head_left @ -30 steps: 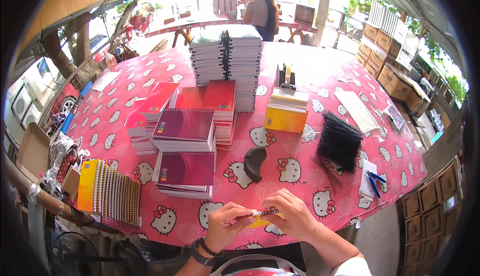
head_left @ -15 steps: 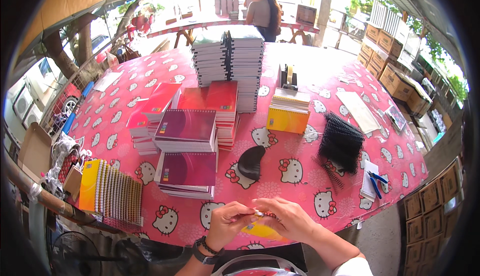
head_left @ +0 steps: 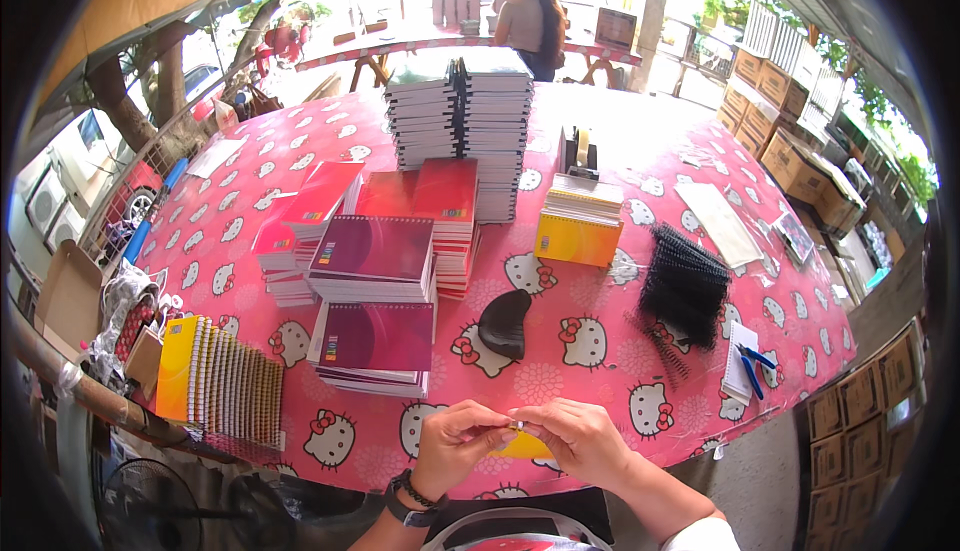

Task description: The person manually threads a black plastic spiral coil through the punched holes of small notebooks and uses a pair of pliers to cut and crimp the ends of the coil. This process is repeated for several notebooks on a table.

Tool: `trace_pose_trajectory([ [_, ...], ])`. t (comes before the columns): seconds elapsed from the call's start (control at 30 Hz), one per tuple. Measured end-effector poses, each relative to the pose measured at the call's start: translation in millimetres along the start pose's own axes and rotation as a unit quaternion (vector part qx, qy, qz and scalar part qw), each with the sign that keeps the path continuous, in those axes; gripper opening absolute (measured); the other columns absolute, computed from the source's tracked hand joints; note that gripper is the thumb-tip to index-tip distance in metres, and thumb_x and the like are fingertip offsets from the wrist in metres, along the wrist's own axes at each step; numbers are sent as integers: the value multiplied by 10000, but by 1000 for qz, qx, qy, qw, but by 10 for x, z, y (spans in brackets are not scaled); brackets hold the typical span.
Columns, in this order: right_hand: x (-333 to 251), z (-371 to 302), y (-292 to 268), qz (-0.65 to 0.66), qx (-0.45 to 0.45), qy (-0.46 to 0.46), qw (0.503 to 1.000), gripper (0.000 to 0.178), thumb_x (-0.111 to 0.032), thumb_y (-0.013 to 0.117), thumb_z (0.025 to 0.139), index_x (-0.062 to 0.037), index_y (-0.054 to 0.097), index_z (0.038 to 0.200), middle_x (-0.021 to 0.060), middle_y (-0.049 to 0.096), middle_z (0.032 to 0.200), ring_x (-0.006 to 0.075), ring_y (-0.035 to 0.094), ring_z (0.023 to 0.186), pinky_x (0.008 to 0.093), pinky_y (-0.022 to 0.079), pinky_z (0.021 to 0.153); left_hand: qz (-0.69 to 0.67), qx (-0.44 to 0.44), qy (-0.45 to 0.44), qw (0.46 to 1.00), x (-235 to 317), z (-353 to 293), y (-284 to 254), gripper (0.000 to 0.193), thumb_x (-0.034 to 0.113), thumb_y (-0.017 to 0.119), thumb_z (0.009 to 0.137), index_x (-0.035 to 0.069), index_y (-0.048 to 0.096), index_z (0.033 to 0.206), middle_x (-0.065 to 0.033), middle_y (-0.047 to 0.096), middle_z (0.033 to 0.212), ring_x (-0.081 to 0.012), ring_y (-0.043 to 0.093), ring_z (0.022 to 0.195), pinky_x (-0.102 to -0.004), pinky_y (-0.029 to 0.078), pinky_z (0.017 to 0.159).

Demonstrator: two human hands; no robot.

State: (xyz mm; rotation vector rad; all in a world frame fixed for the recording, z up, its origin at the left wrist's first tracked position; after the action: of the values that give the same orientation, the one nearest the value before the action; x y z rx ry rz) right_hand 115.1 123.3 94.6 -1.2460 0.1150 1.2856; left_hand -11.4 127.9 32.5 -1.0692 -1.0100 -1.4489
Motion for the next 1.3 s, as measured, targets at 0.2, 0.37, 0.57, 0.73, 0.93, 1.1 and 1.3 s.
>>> trace_pose_trajectory([
  [0.2,-27,10,-56,22,40,-22,999,268,-42,683,778,-34,624,1039,103,647,852,256,629,769,342,513,659,39,1,20,999,133,-8,-1,140,45,748,770,16,702,898,-61,662,805,-94,624,649,-211,494,578],
  [0.37,-15,8,-10,12,42,-2,999,273,-37,719,747,-26,649,1011,96,664,865,233,640,737,324,515,640,40,16,3,999,75,-52,-39,142,43,746,770,15,701,901,-63,659,800,-93,626,649,-209,492,574],
  [0.57,-54,0,-20,7,35,-32,999,275,-51,715,757,-28,642,1021,82,648,856,232,613,756,326,508,637,60,22,20,998,191,-69,-14,153,42,743,774,11,699,917,-64,666,808,-92,628,673,-213,493,576],
  [0.73,-50,26,6,1,43,-31,999,237,-106,711,773,-36,612,977,76,617,848,255,591,776,345,499,646,159,40,50,985,296,-93,-16,138,22,725,764,31,699,898,-68,668,823,-138,632,677,-245,494,570],
  [0.93,-88,50,-31,-7,43,-23,999,230,-120,741,758,-30,585,901,81,586,789,242,571,724,343,474,604,274,77,145,948,556,-176,96,149,32,714,746,71,682,886,-61,658,805,-208,618,719,-297,494,604],
  [1.1,-83,53,-22,-14,18,-20,1000,179,-121,673,806,-24,565,910,100,563,817,290,557,773,375,477,670,288,96,174,937,579,-174,125,133,62,731,745,62,652,852,-58,646,787,-226,603,708,-312,489,610],
  [1.3,-160,112,120,-39,1,-38,998,174,-51,637,797,-12,564,950,121,570,873,299,563,833,389,477,713,253,124,126,951,556,-218,2,142,73,731,753,53,617,834,-69,632,794,-249,582,708,-334,479,629],
])
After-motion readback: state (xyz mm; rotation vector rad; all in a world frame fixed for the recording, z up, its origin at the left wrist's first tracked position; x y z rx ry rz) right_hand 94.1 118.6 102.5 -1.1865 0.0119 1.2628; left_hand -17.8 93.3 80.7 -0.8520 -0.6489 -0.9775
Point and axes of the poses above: each hand's wrist, its own z-axis towards the middle knuckle, its own y-axis out of the palm, x = y × z, the point moved 10 cm from there along z, towards the middle knuckle
